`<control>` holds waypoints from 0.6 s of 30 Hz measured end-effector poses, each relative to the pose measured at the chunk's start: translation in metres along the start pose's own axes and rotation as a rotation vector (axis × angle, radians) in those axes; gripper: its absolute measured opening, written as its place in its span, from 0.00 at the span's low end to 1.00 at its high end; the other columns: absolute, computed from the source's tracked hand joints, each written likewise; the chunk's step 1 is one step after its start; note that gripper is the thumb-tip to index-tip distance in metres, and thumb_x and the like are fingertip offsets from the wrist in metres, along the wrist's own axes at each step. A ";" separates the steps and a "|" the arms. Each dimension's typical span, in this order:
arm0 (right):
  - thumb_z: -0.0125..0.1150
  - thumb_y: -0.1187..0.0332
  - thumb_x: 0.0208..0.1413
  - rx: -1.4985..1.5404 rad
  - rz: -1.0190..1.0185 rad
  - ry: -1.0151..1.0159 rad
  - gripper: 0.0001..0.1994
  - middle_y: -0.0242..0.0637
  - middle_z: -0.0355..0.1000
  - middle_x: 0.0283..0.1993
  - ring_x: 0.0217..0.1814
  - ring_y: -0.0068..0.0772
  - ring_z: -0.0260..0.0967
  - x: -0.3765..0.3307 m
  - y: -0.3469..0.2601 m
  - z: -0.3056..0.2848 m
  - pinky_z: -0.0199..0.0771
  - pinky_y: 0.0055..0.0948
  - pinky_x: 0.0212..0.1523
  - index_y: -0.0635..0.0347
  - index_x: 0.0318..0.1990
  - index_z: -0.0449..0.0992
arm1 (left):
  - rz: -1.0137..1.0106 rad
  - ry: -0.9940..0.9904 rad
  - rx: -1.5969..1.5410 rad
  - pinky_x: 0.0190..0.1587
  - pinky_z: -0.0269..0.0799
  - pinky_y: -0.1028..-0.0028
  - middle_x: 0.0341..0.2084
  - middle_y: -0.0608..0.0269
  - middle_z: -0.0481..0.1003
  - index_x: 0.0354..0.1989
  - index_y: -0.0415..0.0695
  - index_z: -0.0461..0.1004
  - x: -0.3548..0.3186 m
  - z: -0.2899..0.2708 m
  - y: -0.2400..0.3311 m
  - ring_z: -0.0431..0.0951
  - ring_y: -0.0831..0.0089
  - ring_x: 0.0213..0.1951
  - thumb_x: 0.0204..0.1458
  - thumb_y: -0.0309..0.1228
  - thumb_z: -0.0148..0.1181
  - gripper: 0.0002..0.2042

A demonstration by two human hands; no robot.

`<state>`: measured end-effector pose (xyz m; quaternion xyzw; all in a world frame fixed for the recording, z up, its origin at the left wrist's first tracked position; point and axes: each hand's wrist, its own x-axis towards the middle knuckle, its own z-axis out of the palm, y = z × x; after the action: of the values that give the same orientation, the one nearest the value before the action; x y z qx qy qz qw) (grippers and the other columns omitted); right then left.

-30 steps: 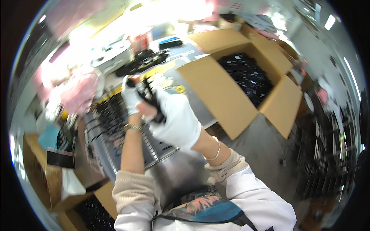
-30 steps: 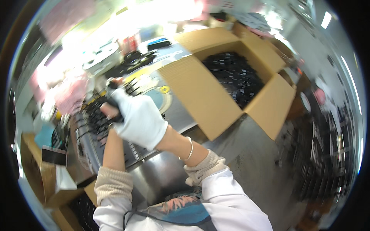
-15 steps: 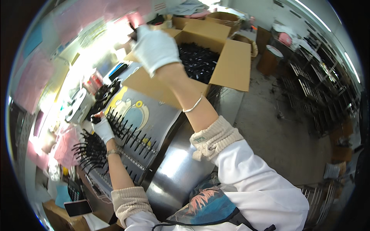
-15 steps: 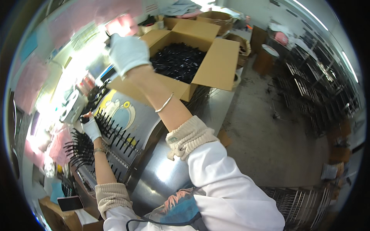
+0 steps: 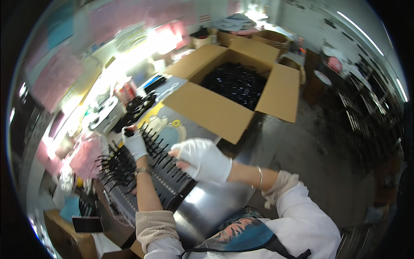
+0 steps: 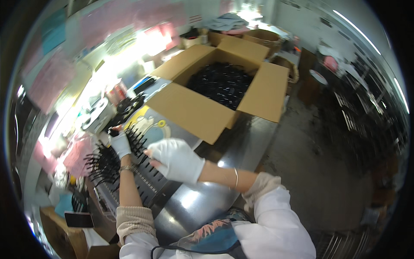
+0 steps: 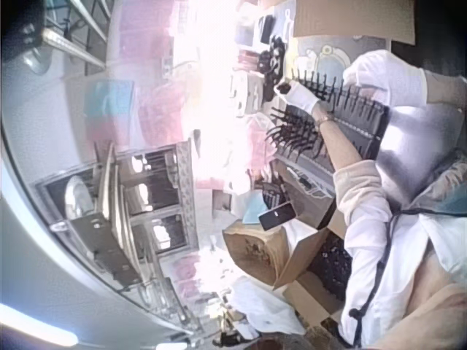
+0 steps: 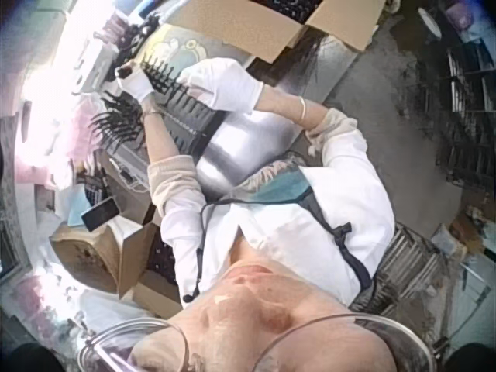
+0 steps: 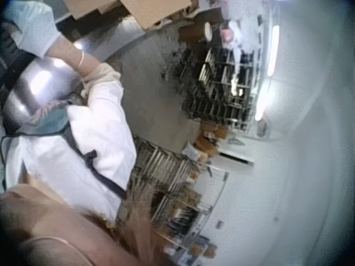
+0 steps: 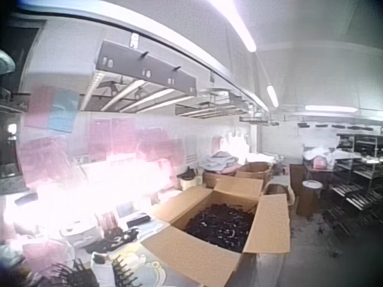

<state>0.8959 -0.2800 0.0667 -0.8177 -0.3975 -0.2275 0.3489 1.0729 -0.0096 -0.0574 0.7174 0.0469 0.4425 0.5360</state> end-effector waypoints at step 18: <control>0.59 0.74 0.50 0.927 0.910 -0.166 0.38 0.38 0.73 0.33 0.32 0.26 0.71 -0.009 0.094 0.164 0.75 0.30 0.34 0.69 0.70 0.52 | 0.219 -0.352 0.674 0.52 0.73 0.58 0.50 0.36 0.75 0.60 0.34 0.69 0.007 0.039 0.012 0.78 0.45 0.49 0.58 0.22 0.54 0.20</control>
<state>0.9819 -0.2027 -0.0830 -0.6839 -0.0942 0.2017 0.6948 1.0989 -0.0389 -0.0445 0.9189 0.0202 0.3269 0.2201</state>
